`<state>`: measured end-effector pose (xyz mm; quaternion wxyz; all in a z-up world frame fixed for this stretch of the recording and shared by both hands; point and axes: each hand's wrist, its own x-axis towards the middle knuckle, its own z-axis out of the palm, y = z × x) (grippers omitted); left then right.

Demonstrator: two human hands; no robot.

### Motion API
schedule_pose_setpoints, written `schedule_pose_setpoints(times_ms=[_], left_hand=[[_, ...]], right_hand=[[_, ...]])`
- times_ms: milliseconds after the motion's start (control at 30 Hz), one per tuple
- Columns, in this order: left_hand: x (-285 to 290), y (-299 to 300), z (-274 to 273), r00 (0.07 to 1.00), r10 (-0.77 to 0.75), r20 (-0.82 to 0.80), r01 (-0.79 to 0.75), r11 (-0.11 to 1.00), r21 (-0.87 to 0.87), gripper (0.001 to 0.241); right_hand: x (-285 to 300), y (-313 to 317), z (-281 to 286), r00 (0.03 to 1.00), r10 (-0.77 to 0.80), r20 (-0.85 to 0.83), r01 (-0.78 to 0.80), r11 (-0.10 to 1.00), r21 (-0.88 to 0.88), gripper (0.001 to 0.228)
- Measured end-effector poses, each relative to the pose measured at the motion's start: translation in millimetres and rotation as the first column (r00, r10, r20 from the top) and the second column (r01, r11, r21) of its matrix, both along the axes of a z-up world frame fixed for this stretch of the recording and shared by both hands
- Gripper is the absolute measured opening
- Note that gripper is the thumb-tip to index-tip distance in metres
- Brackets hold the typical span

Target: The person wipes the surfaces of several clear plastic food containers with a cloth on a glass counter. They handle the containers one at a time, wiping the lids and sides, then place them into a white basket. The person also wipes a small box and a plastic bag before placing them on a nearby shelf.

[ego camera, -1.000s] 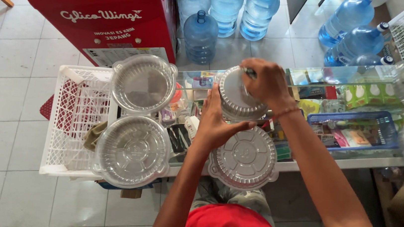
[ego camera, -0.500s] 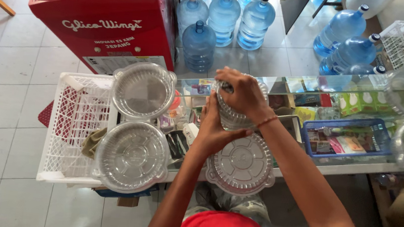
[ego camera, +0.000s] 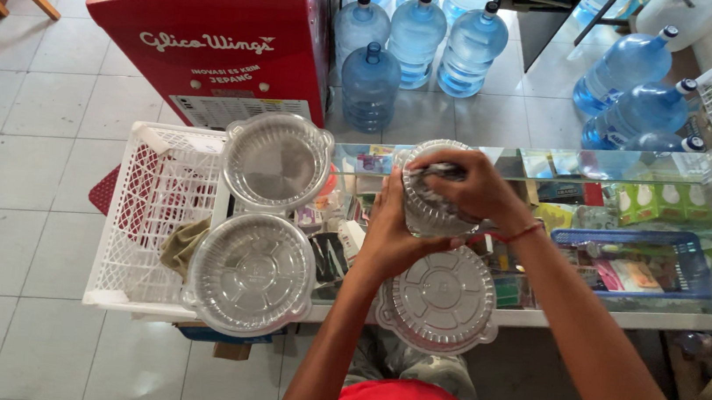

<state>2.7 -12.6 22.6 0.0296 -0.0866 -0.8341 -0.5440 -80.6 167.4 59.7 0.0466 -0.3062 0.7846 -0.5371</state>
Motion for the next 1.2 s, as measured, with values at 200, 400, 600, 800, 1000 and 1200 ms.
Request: schedule_pose_setpoints(times_ms=[200,400,600,800,1000,1200], left_hand=[[-1,2,-10,0.996,-0.03,0.078,0.032,0.999,-0.026,0.155],[-3,2,-4,0.998,-0.023,0.056,0.024,1.0,-0.02,0.152],[0,1,4,0.991,-0.047,0.123,0.044,0.999,0.029,0.137],[-2,0,-5,0.994,-0.048,0.098,0.054,0.997,-0.057,0.151],[-4,1,-7,0.997,-0.051,0.064,0.053,0.998,-0.036,0.142],[-3,0,-13,0.998,-0.051,0.043,0.055,0.993,-0.106,0.152]], right_hand=[[-5,16,-2,0.928,-0.321,-0.187,0.359,0.907,0.221,0.028],[-12,-29,-8,0.819,-0.19,-0.541,0.374,0.892,0.252,0.033],[5,-39,-12,0.931,-0.049,-0.362,0.129,0.972,0.198,0.028],[-18,-28,-4,0.87,-0.245,-0.428,0.366,0.902,0.228,0.031],[-10,-50,-11,0.918,-0.137,-0.373,0.253,0.925,0.284,0.024],[-21,-26,-12,0.884,-0.205,-0.419,0.342,0.896,0.283,0.019]])
